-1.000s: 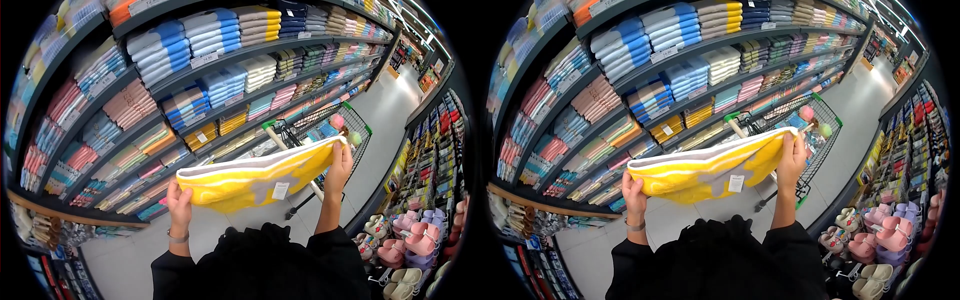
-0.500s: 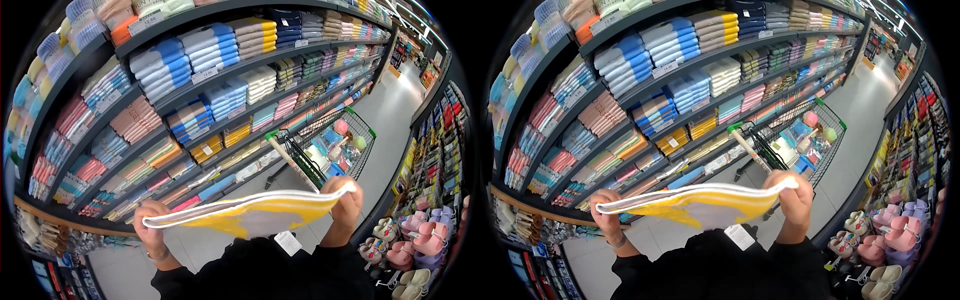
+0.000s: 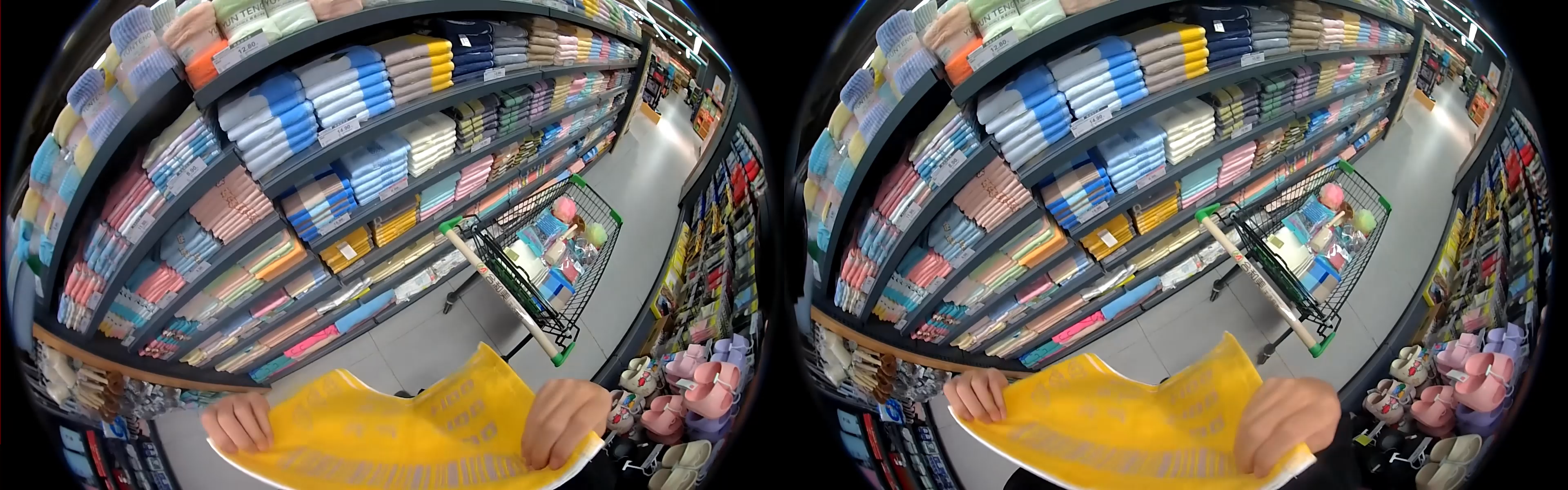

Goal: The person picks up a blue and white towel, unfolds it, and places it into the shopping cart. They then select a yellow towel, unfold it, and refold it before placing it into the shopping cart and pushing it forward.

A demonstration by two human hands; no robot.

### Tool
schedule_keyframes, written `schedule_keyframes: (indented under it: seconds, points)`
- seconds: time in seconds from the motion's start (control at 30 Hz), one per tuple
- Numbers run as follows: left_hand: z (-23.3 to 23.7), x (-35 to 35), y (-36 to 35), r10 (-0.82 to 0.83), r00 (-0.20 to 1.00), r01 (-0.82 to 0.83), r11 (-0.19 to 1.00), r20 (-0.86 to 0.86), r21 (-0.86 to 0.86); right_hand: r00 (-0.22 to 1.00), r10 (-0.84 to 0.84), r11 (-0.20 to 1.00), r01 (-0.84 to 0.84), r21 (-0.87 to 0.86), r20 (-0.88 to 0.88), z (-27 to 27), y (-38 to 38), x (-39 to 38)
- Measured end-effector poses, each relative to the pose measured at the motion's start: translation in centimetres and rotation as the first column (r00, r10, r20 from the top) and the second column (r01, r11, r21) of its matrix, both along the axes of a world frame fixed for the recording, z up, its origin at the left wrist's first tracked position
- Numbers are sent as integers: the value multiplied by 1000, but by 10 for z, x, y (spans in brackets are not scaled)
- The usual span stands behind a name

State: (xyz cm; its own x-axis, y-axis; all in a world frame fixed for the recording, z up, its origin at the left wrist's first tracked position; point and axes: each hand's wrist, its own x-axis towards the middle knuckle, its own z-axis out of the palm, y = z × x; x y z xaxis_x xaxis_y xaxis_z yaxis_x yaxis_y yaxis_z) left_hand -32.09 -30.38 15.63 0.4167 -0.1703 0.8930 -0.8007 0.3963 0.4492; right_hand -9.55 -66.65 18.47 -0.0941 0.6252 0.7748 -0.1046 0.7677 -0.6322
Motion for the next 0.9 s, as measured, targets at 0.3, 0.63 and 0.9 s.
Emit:
schedule_keyframes:
  seconds: [0.3,0.63,0.9]
  points:
    - [-21,92,-80,520,690,-418,854,-503,310,882,-438,848,470,-247,176,-50,110,-13]
    - [-37,109,-84,413,568,-420,889,-712,181,778,-606,721,624,-299,163,-75,118,-5]
    - [-27,75,-73,896,177,-190,437,-407,879,606,-794,536,737,-412,51,-92,117,17]
